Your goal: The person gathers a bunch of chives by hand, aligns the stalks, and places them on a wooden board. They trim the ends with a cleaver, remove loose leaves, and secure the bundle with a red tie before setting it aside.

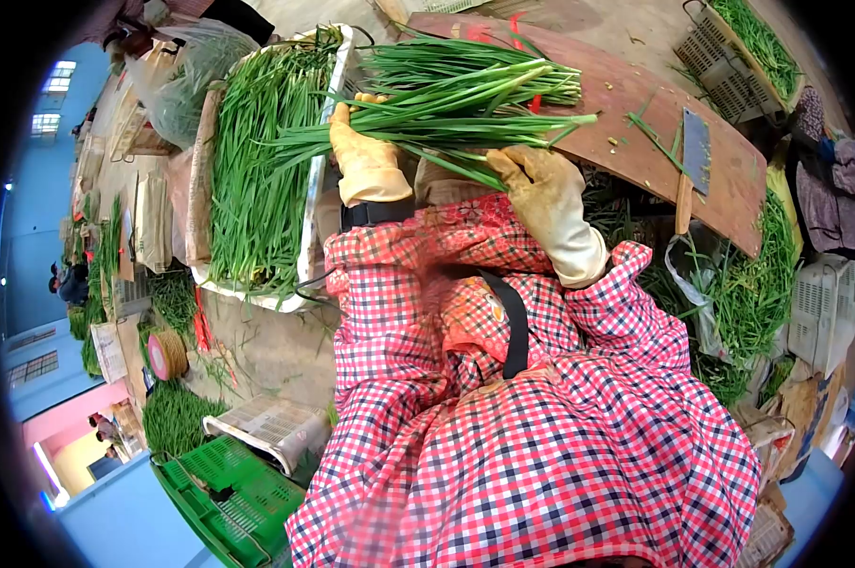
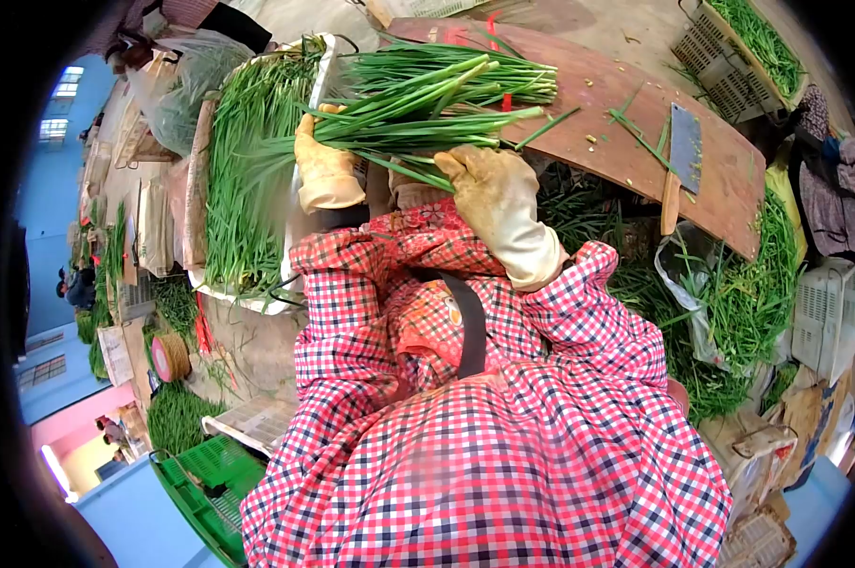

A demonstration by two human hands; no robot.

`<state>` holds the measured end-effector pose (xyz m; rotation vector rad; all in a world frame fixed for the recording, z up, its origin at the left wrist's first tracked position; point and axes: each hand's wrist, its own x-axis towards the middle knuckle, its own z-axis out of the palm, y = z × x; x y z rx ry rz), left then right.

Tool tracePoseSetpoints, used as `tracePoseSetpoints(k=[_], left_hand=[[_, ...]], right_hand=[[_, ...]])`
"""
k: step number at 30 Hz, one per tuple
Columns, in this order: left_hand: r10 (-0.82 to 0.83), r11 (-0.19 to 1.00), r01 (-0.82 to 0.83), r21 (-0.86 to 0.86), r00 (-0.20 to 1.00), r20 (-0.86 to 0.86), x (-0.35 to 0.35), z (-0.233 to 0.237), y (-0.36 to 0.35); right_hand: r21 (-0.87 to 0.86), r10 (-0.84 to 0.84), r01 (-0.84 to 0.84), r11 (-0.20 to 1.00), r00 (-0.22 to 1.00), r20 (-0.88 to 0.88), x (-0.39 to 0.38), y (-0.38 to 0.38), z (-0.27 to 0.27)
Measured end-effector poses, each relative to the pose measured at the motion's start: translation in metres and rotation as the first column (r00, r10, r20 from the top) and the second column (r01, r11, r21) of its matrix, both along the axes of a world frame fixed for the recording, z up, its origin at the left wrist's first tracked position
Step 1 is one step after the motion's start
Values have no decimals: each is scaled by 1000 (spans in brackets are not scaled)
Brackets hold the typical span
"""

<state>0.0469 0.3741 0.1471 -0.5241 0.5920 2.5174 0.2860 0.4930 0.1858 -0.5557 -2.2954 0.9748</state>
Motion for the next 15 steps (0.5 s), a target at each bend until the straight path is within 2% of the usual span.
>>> tracePoseSetpoints(k=[1, 5, 9, 11, 13, 14, 15], left_hand=[[-2, 1000, 2, 12, 1000, 15, 0, -2, 1], [28, 1000, -28, 12, 1000, -14, -3, -5, -6], [17, 999, -19, -37, 999, -40, -13, -10, -19], [12, 993, -7, 117, 999, -48, -19, -11, -25], [-86, 943, 90, 320, 996, -27, -10, 3, -32], [-84, 949, 98, 299, 995, -60, -9, 7, -32], [-82, 955, 104, 278, 992, -92, -8, 11, -32]], right_hand=[[15, -4, 4, 1000, 1000, -1, 4, 0, 0], [-107, -9, 1, 994, 997, -81, 29, 11, 9], [-181, -30, 22, 983, 999, -41, 66, 29, 10], [-209, -14, 33, 977, 995, 95, 98, 48, -5], [-194, -119, 238, 952, 869, 480, 131, 69, -39], [118, -114, 51, 992, 773, 624, 149, 84, -55], [377, -166, -195, 905, 655, 737, 165, 99, -70]])
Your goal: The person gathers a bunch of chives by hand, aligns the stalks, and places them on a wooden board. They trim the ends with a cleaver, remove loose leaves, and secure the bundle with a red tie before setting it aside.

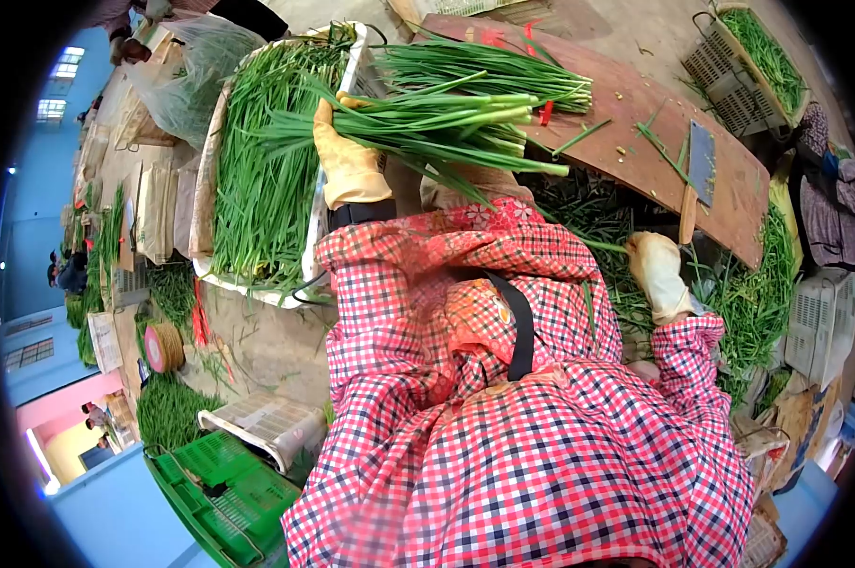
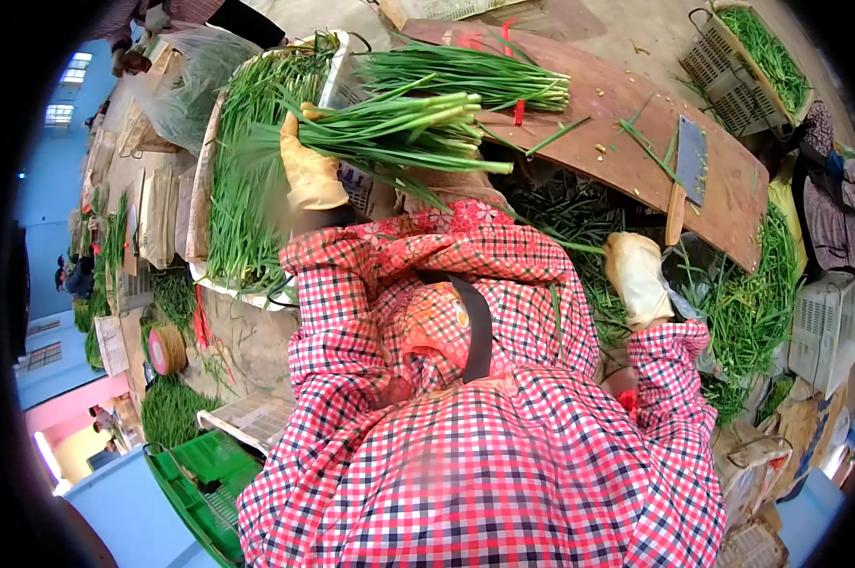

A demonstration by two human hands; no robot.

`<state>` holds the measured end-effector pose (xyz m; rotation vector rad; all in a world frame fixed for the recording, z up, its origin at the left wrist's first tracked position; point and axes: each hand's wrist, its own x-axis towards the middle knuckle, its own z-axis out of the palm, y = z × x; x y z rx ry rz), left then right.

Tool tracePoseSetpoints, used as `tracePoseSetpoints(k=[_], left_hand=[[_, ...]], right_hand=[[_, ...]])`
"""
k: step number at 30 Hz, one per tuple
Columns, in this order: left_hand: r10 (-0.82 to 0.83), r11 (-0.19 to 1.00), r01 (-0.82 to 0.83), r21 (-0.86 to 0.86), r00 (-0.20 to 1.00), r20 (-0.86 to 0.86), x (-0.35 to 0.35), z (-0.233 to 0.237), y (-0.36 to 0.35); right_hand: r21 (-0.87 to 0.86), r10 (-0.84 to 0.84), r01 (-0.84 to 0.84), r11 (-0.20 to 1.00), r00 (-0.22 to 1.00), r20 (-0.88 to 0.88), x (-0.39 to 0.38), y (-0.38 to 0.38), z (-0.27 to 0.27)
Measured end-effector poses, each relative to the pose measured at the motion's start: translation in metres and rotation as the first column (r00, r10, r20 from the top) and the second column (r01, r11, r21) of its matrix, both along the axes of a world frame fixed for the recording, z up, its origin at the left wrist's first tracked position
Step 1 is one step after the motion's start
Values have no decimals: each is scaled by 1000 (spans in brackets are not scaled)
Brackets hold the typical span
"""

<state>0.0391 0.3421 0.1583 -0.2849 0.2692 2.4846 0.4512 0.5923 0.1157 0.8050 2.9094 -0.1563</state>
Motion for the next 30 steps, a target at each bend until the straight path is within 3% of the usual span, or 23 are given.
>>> tracePoseSetpoints(k=[1, 2, 3, 4, 5, 7, 8, 9, 10, 12, 15, 18, 19, 20, 22, 24, 28, 30], left_hand=[[3, 1000, -3, -20, 999, -35, 1, 4, 0], [-36, 999, 35, -12, 992, -121, 2, 8, -1], [-75, 997, 75, -10, 976, -205, 4, 11, -2], [-117, 993, 118, -14, 951, -287, 7, 15, -1], [-15, 998, -7, -67, 944, -330, 12, 19, 3], [-8, 994, -34, -100, 921, -390, 24, 32, 10], [-3, 992, -49, -115, 909, -418, 32, 39, 12], [-98, 995, 81, -58, 906, -411, 42, 46, 10], [-70, 997, 51, -57, 910, -408, 43, 45, 12], [-2, 999, -20, -50, 913, -408, 39, 37, 11], [-26, 999, 15, -36, 941, -338, 42, 28, 7], [-2, 999, 14, 33, 936, -351, 39, 22, 3], [22, 999, -5, 51, 938, -347, 39, 21, 2], [48, 997, -25, 70, 939, -342, 43, 23, 3], [93, 995, -73, 71, 933, -349, 42, 23, 4], [106, 993, -82, 85, 935, -338, 43, 25, 4], [20, 932, 48, 358, 983, -184, 36, 21, 4], [-49, 870, 189, 455, 952, -301, 34, 18, 5]], right_hand=[[69, 73, -71, 995, 996, -41, 9, 15, -15], [-47, -6, -9, 999, 951, -308, -7, 5, 18], [-152, -46, -28, 988, 887, -460, -27, -4, 51], [2, 33, -39, 999, 815, -578, -46, -10, 73], [-121, -33, -78, 990, 695, -718, -66, -24, 101], [-176, 15, -302, 937, 538, -843, -104, -36, 145], [-250, -14, -337, 908, 570, -821, -120, -45, 151], [-324, -39, -371, 870, 604, -796, -135, -52, 153], [-171, 93, -367, 914, 600, -794, -150, -58, 137], [-272, 106, -428, 862, 677, -729, -175, -73, 116], [-308, 176, -393, 867, 817, -549, -190, -78, 98], [-138, 169, -393, 909, 652, -739, -181, -79, 85], [-136, 137, -438, 889, 536, -833, -176, -78, 85], [-74, 170, -406, 911, 533, -829, -170, -77, 84], [-115, 148, -390, 913, 582, -800, -155, -83, 94], [-47, 199, -463, 885, 468, -861, -148, -90, 89], [17, 245, -477, 879, 420, -874, -134, -102, 82], [8, 228, -452, 892, 435, -871, -123, -104, 68]])
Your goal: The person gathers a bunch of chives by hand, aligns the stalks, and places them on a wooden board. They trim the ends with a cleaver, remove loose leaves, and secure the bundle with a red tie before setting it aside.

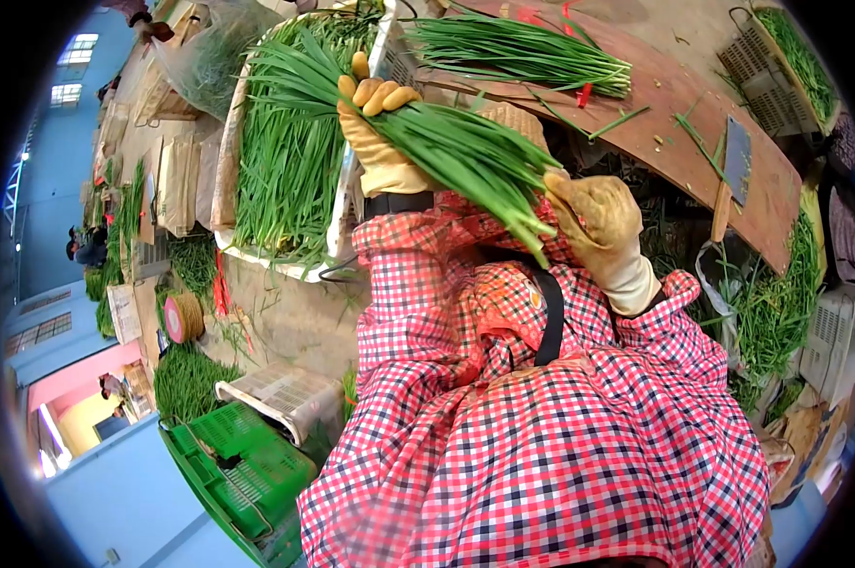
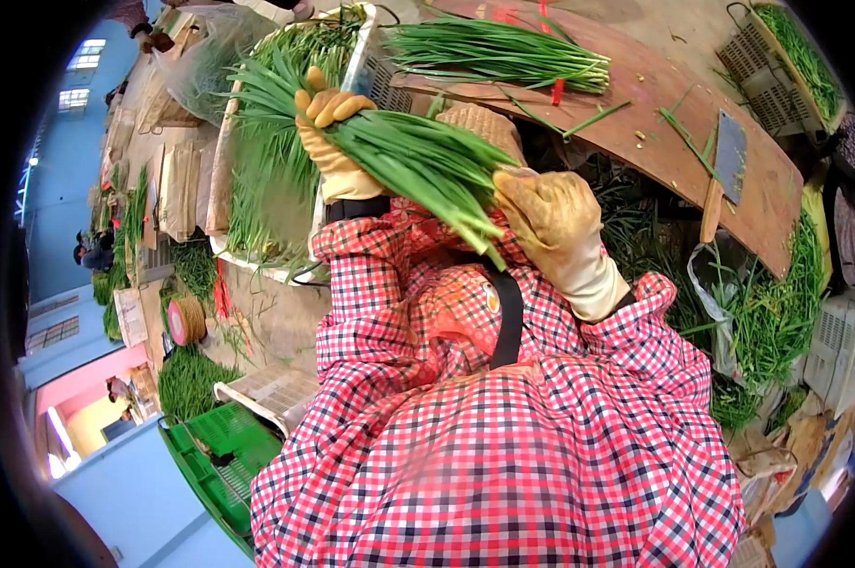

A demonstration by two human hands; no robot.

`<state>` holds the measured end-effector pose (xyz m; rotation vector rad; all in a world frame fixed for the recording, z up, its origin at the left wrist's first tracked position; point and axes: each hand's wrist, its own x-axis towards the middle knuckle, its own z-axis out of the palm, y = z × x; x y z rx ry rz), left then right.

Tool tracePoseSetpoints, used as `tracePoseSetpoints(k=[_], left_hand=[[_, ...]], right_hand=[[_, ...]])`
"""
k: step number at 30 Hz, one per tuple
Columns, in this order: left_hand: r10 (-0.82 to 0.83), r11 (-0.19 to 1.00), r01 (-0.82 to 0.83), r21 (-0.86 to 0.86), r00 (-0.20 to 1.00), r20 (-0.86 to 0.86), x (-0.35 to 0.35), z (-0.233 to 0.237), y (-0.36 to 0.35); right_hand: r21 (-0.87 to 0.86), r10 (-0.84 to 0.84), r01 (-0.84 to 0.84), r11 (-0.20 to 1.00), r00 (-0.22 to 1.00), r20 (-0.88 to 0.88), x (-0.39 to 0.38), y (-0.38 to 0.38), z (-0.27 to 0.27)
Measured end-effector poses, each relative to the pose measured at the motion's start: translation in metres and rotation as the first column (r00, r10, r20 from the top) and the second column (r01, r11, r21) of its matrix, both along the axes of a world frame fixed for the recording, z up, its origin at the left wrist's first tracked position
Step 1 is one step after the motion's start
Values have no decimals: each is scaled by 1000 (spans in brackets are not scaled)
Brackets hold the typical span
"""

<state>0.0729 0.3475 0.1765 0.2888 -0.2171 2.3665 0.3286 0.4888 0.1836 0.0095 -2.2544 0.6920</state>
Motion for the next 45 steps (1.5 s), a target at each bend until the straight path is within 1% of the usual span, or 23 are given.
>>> tracePoseSetpoints(k=[2, 4, 5, 6, 10, 12, 14, 15, 16, 17, 19, 22, 24, 26, 29, 31, 32, 36, 38, 39, 42, 43, 45], left_hand=[[10, 999, -10, -31, 1000, -12, 4, 3, 0], [-19, 999, 22, 42, 998, -62, 5, 8, 0], [-35, 993, 50, 106, 989, -143, 2, 8, 0], [-26, 993, 47, 109, 983, -184, 0, 8, -1], [-58, 970, 125, 209, 952, -300, 1, 19, 1], [-86, 945, 185, 269, 935, -343, 2, 24, 2], [-95, 940, 193, 282, 941, -326, 11, 33, 3], [-80, 937, 187, 296, 937, -339, 10, 35, 3], [-66, 948, 172, 267, 929, -365, 7, 36, -1], [-49, 958, 155, 240, 918, -394, 2, 38, -5], [-53, 985, 114, 126, 912, -406, -7, 40, -16], [-35, 997, 8, -80, 936, -349, -10, 46, -22], [-44, 989, 3, -150, 961, -273, -11, 48, -24], [122, 912, -284, -297, 877, -465, -11, 51, -26], [227, 770, -431, -470, 874, -429, 7, 62, -14], [225, 766, -400, -503, 900, -374, 9, 62, -9], [223, 764, -385, -518, 911, -347, 9, 62, -6], [245, 798, -398, -453, 900, -361, 12, 68, 10], [105, 946, -216, -242, 910, -401, 3, 66, 16], [55, 978, -125, -166, 926, -375, 3, 67, 19], [-71, 997, 58, -53, 953, -293, 0, 70, 23], [-118, 993, 113, -33, 945, -305, -3, 72, 24], [-219, 975, 223, -20, 928, -302, -10, 79, 35]], right_hand=[[77, -57, 47, 996, 991, 124, 20, 14, -15], [88, -166, 142, 986, 898, 407, 39, 38, -29], [-96, -148, 231, 968, 837, 527, 42, 48, -29], [-260, -85, 424, 867, 641, 763, 34, 49, 8], [-496, 197, 11, 868, 910, 365, -4, 69, 22], [-460, 350, -191, 867, 891, 289, -39, 66, 12], [-654, 565, -313, 688, 797, 213, -67, 52, -7], [-732, 732, -458, 504, 676, 82, -79, 41, -11], [-854, 832, -423, 303, 554, 21, -81, 34, -25], [-850, 859, -365, 381, 479, 179, -81, 30, -8], [-832, 810, -314, 457, 534, 243, -72, -2, 13], [-872, 767, -236, 430, 605, 215, -65, -25, 8], [-836, 698, -197, 512, 663, 271, -65, -36, 24], [-810, 675, -205, 550, 681, 286, -67, -41, 23], [-905, 695, -99, 414, 676, 244, -66, -45, 18], [-891, 700, 52, 451, 599, 389, -66, -36, 23], [-905, 785, 185, 382, 451, 424, -69, -27, 30], [-865, 688, -128, 486, 666, 288, -69, -10, 10], [-774, 594, -211, 597, 765, 248, -74, -17, -5], [-733, 546, -138, 666, 760, 353, -71, -19, 1], [-808, 585, -230, 543, 794, 166, -72, -26, 5], [-913, 649, -181, 366, 753, 111, -73, -29, -3], [-905, 636, -194, 378, 765, 102, -76, -23, -3]])
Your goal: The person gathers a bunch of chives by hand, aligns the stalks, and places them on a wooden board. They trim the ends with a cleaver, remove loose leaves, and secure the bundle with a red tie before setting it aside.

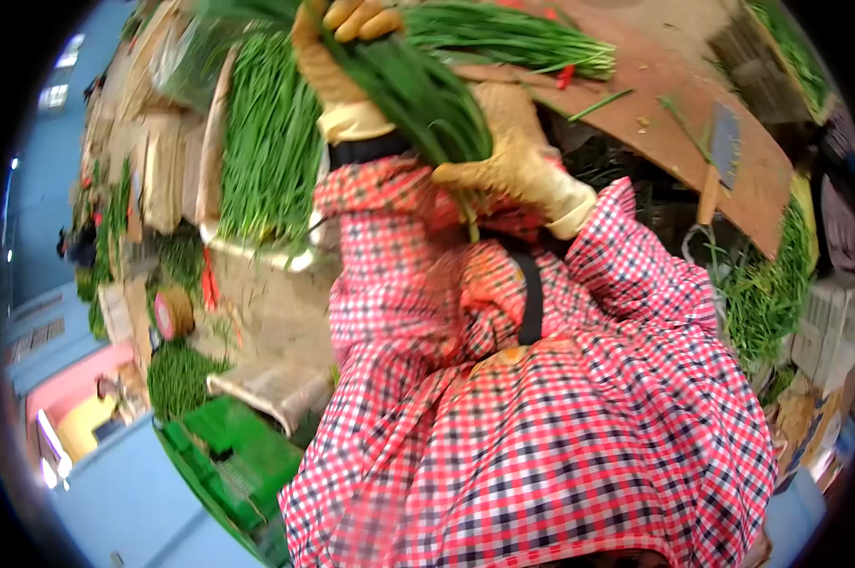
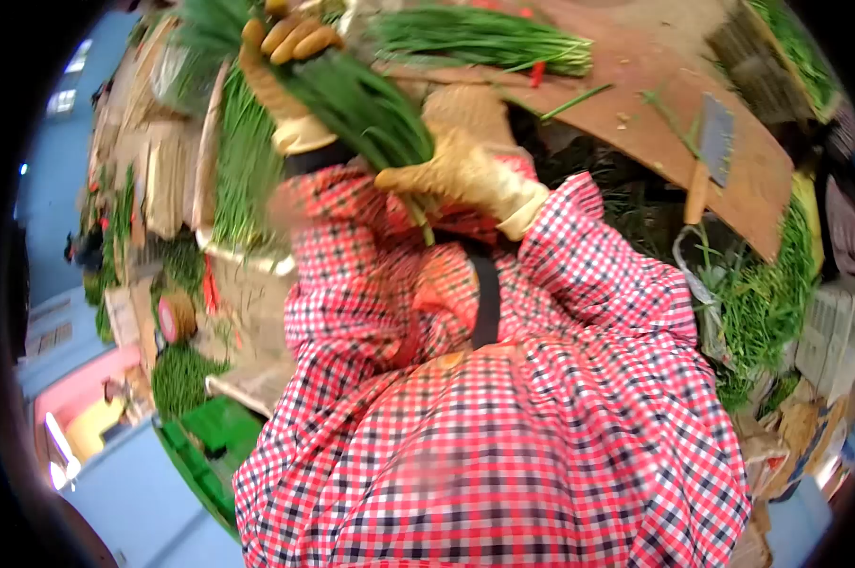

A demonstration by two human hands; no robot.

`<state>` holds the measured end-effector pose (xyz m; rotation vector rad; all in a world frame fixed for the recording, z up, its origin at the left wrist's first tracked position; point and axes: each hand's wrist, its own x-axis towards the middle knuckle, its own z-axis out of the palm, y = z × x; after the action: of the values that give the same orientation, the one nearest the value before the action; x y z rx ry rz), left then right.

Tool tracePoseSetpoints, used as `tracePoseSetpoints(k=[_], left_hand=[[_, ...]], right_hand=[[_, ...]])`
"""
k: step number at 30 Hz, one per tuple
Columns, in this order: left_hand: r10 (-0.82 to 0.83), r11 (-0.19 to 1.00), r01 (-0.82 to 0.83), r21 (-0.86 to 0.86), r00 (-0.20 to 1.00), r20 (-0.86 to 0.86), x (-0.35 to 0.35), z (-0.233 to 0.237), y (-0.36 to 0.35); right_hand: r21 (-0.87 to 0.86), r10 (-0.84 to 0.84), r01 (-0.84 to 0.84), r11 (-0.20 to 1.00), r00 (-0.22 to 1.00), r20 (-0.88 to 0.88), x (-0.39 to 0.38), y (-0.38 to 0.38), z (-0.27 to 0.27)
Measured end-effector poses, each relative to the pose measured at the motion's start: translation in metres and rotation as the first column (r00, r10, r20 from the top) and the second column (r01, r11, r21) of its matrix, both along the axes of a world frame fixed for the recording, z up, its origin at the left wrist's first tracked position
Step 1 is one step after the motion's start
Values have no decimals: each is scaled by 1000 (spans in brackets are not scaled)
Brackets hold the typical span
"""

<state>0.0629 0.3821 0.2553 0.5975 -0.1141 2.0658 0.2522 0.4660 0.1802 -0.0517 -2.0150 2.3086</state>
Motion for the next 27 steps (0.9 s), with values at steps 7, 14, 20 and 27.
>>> tracePoseSetpoints(k=[7, 14, 20, 27], left_hand=[[109, 980, -135, -147, 980, -167, 20, 11, 71], [-20, 858, -188, -478, 917, -398, 44, 19, 141], [6, 779, -268, -567, 907, -420, 25, -44, 127], [-289, 648, -458, -608, 591, -753, 154, -46, 134]], right_hand=[[-200, -12, 20, 980, 999, 39, 35, 57, 21], [-459, -95, 169, 872, 979, 180, 78, 86, 16], [-264, -433, 467, 844, 883, 181, 118, 141, 38], [360, -711, 628, 690, 682, 172, 103, 158, 37]])
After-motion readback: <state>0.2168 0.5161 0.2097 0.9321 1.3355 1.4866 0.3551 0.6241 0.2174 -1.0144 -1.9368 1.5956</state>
